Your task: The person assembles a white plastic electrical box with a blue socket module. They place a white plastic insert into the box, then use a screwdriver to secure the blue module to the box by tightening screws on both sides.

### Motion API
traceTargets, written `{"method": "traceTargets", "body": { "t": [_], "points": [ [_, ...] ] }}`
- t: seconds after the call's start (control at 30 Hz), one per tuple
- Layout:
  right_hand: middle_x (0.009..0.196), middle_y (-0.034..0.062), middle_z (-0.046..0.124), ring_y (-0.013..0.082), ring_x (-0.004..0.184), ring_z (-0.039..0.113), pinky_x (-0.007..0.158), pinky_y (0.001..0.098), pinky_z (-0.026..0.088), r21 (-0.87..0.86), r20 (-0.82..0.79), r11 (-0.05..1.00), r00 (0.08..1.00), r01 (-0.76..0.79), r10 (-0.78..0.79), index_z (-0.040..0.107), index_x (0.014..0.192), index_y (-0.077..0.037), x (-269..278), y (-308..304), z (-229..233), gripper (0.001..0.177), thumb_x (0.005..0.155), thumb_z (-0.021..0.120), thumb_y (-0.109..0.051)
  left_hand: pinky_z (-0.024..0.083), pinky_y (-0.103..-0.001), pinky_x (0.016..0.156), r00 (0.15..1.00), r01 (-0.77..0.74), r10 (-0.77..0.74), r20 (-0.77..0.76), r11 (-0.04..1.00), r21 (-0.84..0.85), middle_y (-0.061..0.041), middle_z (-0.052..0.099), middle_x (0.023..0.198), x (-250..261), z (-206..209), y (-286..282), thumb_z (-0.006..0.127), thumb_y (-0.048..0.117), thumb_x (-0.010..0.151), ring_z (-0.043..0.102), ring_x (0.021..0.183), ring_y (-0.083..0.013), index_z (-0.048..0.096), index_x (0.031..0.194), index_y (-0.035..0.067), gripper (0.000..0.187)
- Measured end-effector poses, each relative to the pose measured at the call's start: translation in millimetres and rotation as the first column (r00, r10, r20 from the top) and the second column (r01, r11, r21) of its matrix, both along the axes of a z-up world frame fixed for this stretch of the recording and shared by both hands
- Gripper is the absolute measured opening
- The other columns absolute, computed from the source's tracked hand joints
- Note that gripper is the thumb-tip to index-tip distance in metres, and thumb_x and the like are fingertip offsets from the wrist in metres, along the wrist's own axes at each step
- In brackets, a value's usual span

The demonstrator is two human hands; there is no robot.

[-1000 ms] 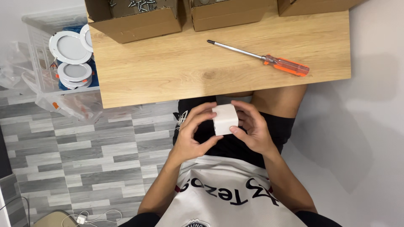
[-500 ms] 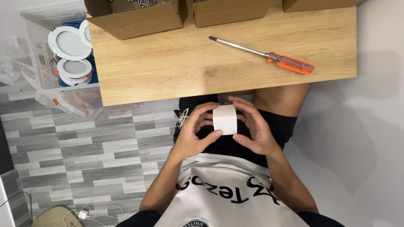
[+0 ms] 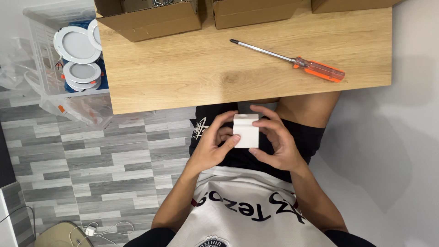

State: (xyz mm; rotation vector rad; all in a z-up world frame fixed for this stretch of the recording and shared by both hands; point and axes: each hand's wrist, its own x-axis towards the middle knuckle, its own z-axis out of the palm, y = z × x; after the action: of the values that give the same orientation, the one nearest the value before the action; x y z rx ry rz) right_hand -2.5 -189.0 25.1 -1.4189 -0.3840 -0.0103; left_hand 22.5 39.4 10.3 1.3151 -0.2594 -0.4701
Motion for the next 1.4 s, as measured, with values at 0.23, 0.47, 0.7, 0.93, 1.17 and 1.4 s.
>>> {"method": "traceTargets", "body": {
  "t": [0.23, 0.47, 0.7, 0.93, 1.17, 1.4],
  "points": [
    [0.173, 0.0314, 0.028, 0.0473, 0.155, 0.042, 0.119, 0.0568, 0.048, 0.014, -0.049, 1.0, 0.999, 0.016, -0.015, 0.037, 0.161, 0.002, -1.9, 0.9, -7.6, 0.075, 0.097, 0.075, -0.009, 0.065, -0.045, 0.098, 0.995, -0.062, 0.064, 0.081, 0.998, -0.029, -0.026, 0.061, 0.146, 1.0, -2.1, -3.8, 0.086, 0.0, 0.091, 0.073, 0.122, -0.0359, 0.053, 0.152, -0.007, 0.07],
    [0.16, 0.0297, 0.046, 0.0435, 0.138, 0.061, 0.103, 0.0524, 0.062, 0.052, -0.23, 0.998, 0.973, 0.039, -0.026, 0.041, 0.158, 0.009, -8.4, -1.2, -21.3, 0.068, 0.098, 0.068, -0.005, 0.06, -0.046, 0.109, 0.982, -0.058, 0.066, 0.177, 0.997, -0.047, -0.023, 0.058, 0.148, 6.2, 16.1, -3.0, 0.094, 0.005, 0.084, 0.065, 0.136, -0.0369, 0.058, 0.143, -0.004, 0.07],
    [0.164, 0.0313, 0.04, 0.0399, 0.139, 0.061, 0.104, 0.0462, 0.061, 0.013, -0.112, 1.0, 0.994, 0.008, -0.007, 0.05, 0.15, 0.008, -3.8, 0.0, -3.7, 0.069, 0.088, 0.08, 0.006, 0.063, -0.045, 0.097, 1.0, 0.006, -0.006, 0.025, 1.0, -0.013, -0.025, 0.056, 0.149, 3.5, 6.2, 0.7, 0.071, 0.017, 0.105, 0.07, 0.124, -0.034, 0.047, 0.158, -0.004, 0.062],
    [0.174, 0.0302, 0.026, 0.0406, 0.157, 0.04, 0.115, 0.0495, 0.05, 0.044, -0.096, 0.999, 0.995, -0.024, 0.028, 0.039, 0.16, 0.004, -4.3, 1.8, -1.8, 0.077, 0.094, 0.076, -0.004, 0.063, -0.044, 0.098, 0.996, -0.055, 0.058, 0.063, 0.997, -0.054, -0.026, 0.057, 0.148, 1.3, -0.3, -1.4, 0.084, 0.009, 0.094, 0.068, 0.126, -0.0355, 0.046, 0.157, -0.007, 0.075],
    [0.165, 0.0315, 0.038, 0.046, 0.142, 0.056, 0.105, 0.0558, 0.06, 0.112, -0.218, 0.994, 0.976, 0.002, 0.023, 0.029, 0.165, 0.006, -8.1, -0.5, -18.6, 0.08, 0.098, 0.067, -0.014, 0.061, -0.041, 0.103, 0.961, -0.078, 0.098, 0.26, 0.993, -0.085, -0.025, 0.061, 0.147, 7.0, 23.2, -4.8, 0.097, 0.01, 0.081, 0.066, 0.133, -0.0344, 0.058, 0.142, -0.005, 0.073],
    [0.158, 0.0309, 0.047, 0.0456, 0.135, 0.063, 0.099, 0.0529, 0.065, 0.118, -0.187, 0.992, 0.982, 0.032, -0.009, 0.039, 0.154, 0.013, -9.3, -1.6, -19.5, 0.072, 0.091, 0.071, 0.001, 0.058, -0.044, 0.109, 0.966, -0.057, 0.08, 0.245, 0.993, -0.099, -0.026, 0.056, 0.154, 7.3, 25.7, -5.0, 0.096, 0.015, 0.085, 0.063, 0.139, -0.0358, 0.055, 0.147, -0.003, 0.076]
  ]
}}
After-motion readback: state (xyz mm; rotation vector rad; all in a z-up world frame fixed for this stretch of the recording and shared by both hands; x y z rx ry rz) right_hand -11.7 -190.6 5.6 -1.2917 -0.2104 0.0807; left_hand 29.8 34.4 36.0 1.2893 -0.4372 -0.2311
